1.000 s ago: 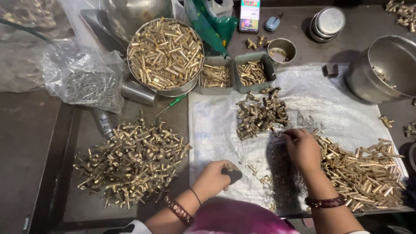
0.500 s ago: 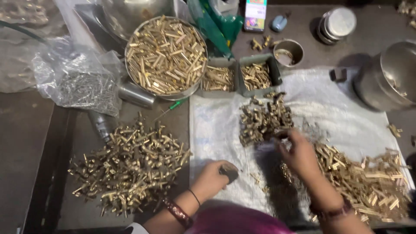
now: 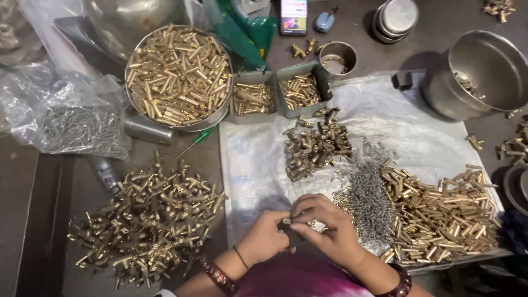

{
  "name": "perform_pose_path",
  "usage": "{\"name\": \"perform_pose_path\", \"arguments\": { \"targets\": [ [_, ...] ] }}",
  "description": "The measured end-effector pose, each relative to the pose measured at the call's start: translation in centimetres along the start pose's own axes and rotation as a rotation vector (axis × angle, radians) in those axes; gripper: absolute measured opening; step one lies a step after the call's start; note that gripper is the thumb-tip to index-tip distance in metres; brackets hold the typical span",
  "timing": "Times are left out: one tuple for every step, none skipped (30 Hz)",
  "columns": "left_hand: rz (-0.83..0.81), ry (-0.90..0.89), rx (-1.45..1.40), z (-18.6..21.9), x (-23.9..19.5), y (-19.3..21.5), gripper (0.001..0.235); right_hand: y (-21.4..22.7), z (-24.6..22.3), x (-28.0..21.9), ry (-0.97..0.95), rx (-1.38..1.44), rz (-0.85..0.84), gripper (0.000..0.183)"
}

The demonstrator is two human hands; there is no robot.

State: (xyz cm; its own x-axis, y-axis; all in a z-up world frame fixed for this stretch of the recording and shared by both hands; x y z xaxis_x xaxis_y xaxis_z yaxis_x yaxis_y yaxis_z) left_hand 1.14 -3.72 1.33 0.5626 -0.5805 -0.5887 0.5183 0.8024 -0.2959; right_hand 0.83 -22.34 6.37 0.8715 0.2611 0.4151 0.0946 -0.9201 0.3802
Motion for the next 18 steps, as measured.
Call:
{"name": "perform_pose_path", "arguments": {
  "targets": [
    [0.021,0.014,0.010,0.2,-0.3,-0.1,0.036,0.7,0.4,0.2,0.093,-0.094,-0.006,0.014],
    [0.042,0.027,0.021,0.4,-0.6,-0.2,0.043,1.3,0.7,0.4,0.186,-0.189,-0.013,0.013],
    [0.042,0.025,0.024,0.2,-0.5,-0.1,0.043,4.3,2.7,0.5,0.188,-0.190,-0.011,0.013],
    [0.022,-0.038,-0.004,0.0,-0.4,-0.1,0.044,7.5,5.0,0.6,-0.040,-0.435,0.052,0.014],
    [0.004,-0.103,-0.033,-0.1,-0.4,0.0,0.047,10.8,7.2,0.7,-0.270,-0.673,0.113,0.017],
    [0.006,-0.106,-0.031,-0.2,-0.4,0.1,0.047,13.2,9.1,-0.2,-0.267,-0.672,0.115,0.017],
    [0.041,-0.140,-0.044,-0.3,-0.5,0.2,0.039,15.6,11.1,-1.1,-0.379,-0.938,-0.032,0.019],
    [0.076,-0.174,-0.056,-0.3,-0.5,0.4,0.031,18.1,13.2,-2.1,-0.491,-1.199,-0.183,0.022],
    [0.076,-0.175,-0.057,-0.1,-0.6,0.4,0.031,18.7,14.3,-2.6,-0.491,-1.200,-0.184,0.022],
    [0.115,-0.155,-0.018,0.1,-0.6,0.5,0.037,19.3,15.5,-3.1,-0.465,-1.182,-0.211,0.024],
    [0.152,-0.132,0.018,0.2,-0.6,0.5,0.043,19.9,16.7,-3.8,-0.442,-1.164,-0.242,0.027],
    [0.149,-0.129,0.014,0.2,-0.4,0.4,0.043,20.1,17.6,-3.6,-0.445,-1.165,-0.247,0.027],
    [0.149,-0.123,-0.002,0.2,-0.3,0.4,0.042,20.2,18.6,-3.5,-0.432,-1.214,-0.286,0.024],
    [0.149,-0.118,-0.018,0.3,-0.1,0.4,0.041,20.3,19.5,-3.3,-0.418,-1.264,-0.325,0.022],
    [0.148,-0.117,-0.021,0.3,0.0,0.4,0.041,20.4,19.0,-2.9,-0.418,-1.265,-0.328,0.022],
    [0.144,-0.102,0.009,0.4,0.1,0.5,0.041,20.5,18.7,-2.5,-0.458,-1.200,-0.369,0.023],
    [0.148,-0.090,0.036,0.5,0.0,0.7,0.041,20.3,18.5,-1.7,-0.490,-1.132,-0.410,0.024],
    [0.155,-0.092,0.031,0.4,0.1,1.0,0.041,19.7,17.6,-1.7,-0.482,-1.131,-0.415,0.024]
  ]
}}
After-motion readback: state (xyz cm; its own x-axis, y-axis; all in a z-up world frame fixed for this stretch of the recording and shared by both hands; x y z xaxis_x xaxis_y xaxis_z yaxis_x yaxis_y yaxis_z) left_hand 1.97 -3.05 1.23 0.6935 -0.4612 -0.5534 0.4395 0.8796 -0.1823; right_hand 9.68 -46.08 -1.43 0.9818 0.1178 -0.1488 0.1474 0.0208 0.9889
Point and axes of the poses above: each hand's wrist, its own x-axis towards the middle knuckle, its own y-axis out of the back of the hand, z = x × y, the point moved 2 cm from there along x, towards the middle knuckle, and after that the axes turned 13 degrees about y, right-handed, at the moved point
